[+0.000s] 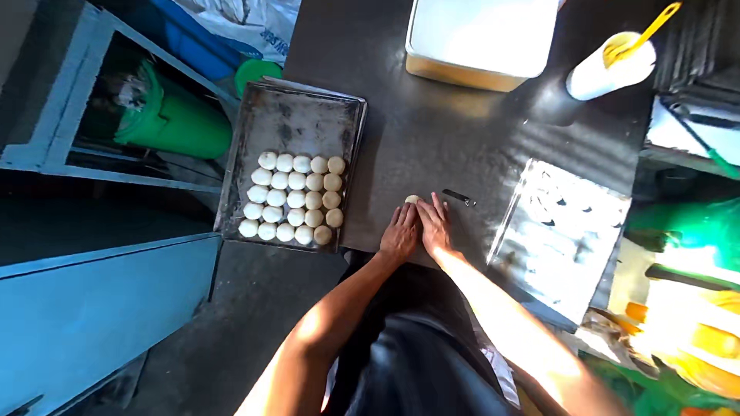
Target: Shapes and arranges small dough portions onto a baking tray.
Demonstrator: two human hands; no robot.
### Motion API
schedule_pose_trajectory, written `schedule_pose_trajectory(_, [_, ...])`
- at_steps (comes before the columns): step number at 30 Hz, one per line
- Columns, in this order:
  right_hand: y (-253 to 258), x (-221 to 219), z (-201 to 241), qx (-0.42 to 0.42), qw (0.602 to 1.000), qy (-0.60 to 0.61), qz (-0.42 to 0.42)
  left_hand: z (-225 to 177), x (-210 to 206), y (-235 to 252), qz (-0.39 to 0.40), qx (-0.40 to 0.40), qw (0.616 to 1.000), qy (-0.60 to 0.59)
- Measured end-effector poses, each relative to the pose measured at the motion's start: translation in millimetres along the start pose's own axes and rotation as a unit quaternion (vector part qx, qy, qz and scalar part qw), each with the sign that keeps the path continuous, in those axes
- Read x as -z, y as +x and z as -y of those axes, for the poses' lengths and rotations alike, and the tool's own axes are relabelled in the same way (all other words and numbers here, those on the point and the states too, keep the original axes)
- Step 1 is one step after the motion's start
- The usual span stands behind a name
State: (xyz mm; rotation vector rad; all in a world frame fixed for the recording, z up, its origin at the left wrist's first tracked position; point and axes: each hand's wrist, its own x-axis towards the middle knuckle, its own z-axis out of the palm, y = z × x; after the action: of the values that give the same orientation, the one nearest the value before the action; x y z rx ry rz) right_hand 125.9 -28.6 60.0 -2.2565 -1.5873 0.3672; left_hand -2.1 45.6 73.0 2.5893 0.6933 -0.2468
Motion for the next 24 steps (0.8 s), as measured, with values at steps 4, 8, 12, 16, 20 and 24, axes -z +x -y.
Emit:
schedule_pose_trajectory(4, [-20.3, -1.2, -15.3, 0.029, 0.991, -0.091, 0.093, 14.4, -32.5, -21.3, -0.009, -0.007, 1.000, -0.020])
schedule_pose_trajectory(8, [20.3, 39.9, -5.4, -0.013, 0.998, 0.043, 0.046, 16.5, -15.8, -24.2, 0.001, -0.039, 0.999, -0.019])
schedule_pose_trajectory(12, [71.8, 30.3, -1.1, 0.022, 0.995, 0.081, 0.044, 9.3, -8.2, -8.1, -0.002, -0.114, 0.993, -0.015])
schedule_pose_trajectory(16, [93.2, 18.2, 10.0, 0.081, 0.987, -0.021, 0.140, 18.6, -29.9, 4.4, 0.003, -0.138, 0.990, 0.013])
schedule_pose_trajectory(20, [116.1, -2.3, 11.4, 0.146, 0.966, -0.116, 0.178, 24.5, -48.0, 0.7, -0.020, -0.152, 0.988, 0.020])
schedule_pose_trajectory(24, [165.9, -19.4, 8.9, 0.178, 0.977, -0.118, 0.012, 26.0, -57.0, 3.6, -0.046, -0.146, 0.988, -0.013])
